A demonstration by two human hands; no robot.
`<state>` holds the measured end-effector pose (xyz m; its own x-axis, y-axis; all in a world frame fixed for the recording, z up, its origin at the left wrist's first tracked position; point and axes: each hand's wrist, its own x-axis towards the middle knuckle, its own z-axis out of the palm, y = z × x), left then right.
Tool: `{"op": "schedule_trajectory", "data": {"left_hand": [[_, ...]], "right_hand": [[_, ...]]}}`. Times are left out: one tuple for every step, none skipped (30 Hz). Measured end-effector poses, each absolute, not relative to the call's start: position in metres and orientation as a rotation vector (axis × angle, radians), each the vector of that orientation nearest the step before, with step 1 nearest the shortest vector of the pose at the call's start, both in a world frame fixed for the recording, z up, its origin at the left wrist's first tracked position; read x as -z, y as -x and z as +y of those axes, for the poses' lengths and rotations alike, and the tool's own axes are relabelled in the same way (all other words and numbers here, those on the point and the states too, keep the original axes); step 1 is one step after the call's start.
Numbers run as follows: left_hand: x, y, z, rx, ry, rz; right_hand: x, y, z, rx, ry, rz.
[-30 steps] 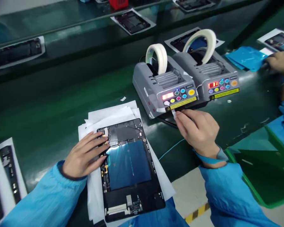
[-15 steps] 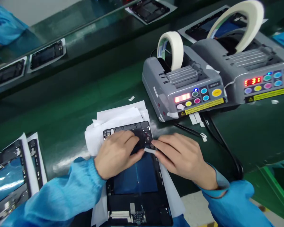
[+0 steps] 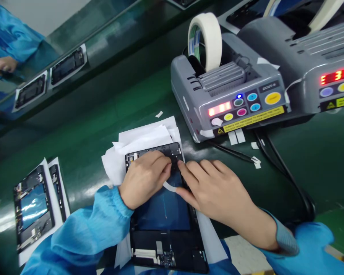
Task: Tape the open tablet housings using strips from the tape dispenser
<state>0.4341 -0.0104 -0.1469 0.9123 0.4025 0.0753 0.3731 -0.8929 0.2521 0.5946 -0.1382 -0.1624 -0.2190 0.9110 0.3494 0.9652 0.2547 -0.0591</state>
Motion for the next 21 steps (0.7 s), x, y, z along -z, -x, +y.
{"op": "schedule_trajectory", "data": {"left_hand": [[0.147, -0.434, -0.008, -0.208, -2.785, 0.633], [0.148, -0.433, -0.005, -0.233, -2.718, 0.678], [0.147, -0.433, -0.002, -0.257, -2.651, 0.716], [0.147, -0.433, 0.000, -0.274, -2.595, 0.740], [0.146, -0.434, 0.002, -0.283, -2.555, 0.752], [0.146, -0.435, 0.004, -0.287, -2.529, 0.752], [0.145, -0.435, 0.005, -0.290, -2.516, 0.744], [0.145, -0.436, 0.005, -0.292, -2.511, 0.732], [0.145, -0.437, 0.005, -0.295, -2.511, 0.718], [0.145, -0.437, 0.005, -0.294, -2.514, 0.703], [0.145, -0.438, 0.005, -0.295, -2.519, 0.692], [0.146, -0.438, 0.004, -0.295, -2.524, 0.684], [0.146, -0.438, 0.004, -0.297, -2.528, 0.678], [0.147, -0.438, 0.003, -0.301, -2.530, 0.674], [0.147, -0.437, 0.003, -0.306, -2.529, 0.672], [0.147, -0.437, 0.003, -0.309, -2.526, 0.672], [0.147, -0.437, 0.002, -0.307, -2.523, 0.674], [0.147, -0.437, 0.002, -0.305, -2.522, 0.677], [0.147, -0.437, 0.002, -0.302, -2.519, 0.681], [0.147, -0.437, 0.002, -0.298, -2.514, 0.686], [0.147, -0.437, 0.002, -0.301, -2.507, 0.689]], "right_hand": [[0.164, -0.594, -0.139, 0.191, 1.724, -2.198], [0.166, -0.595, -0.140, 0.138, 1.714, -2.178], [0.169, -0.596, -0.141, 0.089, 1.704, -2.160], [0.171, -0.597, -0.143, 0.041, 1.694, -2.144], [0.174, -0.599, -0.143, -0.012, 1.685, -2.133], [0.176, -0.600, -0.144, -0.070, 1.676, -2.125], [0.178, -0.602, -0.145, -0.130, 1.668, -2.119], [0.180, -0.604, -0.145, -0.185, 1.662, -2.116], [0.181, -0.605, -0.144, -0.226, 1.655, -2.113], [0.181, -0.606, -0.144, -0.244, 1.645, -2.113], [0.180, -0.607, -0.143, -0.229, 1.633, -2.115], [0.179, -0.607, -0.141, -0.179, 1.628, -2.119], [0.178, -0.606, -0.140, -0.103, 1.634, -2.125], [0.176, -0.605, -0.138, -0.011, 1.654, -2.133], [0.174, -0.604, -0.137, 0.083, 1.684, -2.142], [0.172, -0.603, -0.136, 0.168, 1.718, -2.155], [0.170, -0.602, -0.135, 0.230, 1.750, -2.171], [0.169, -0.600, -0.135, 0.268, 1.771, -2.188], [0.168, -0.599, -0.135, 0.284, 1.782, -2.200], [0.168, -0.598, -0.135, 0.281, 1.783, -2.201], [0.168, -0.597, -0.136, 0.256, 1.780, -2.191]]}}
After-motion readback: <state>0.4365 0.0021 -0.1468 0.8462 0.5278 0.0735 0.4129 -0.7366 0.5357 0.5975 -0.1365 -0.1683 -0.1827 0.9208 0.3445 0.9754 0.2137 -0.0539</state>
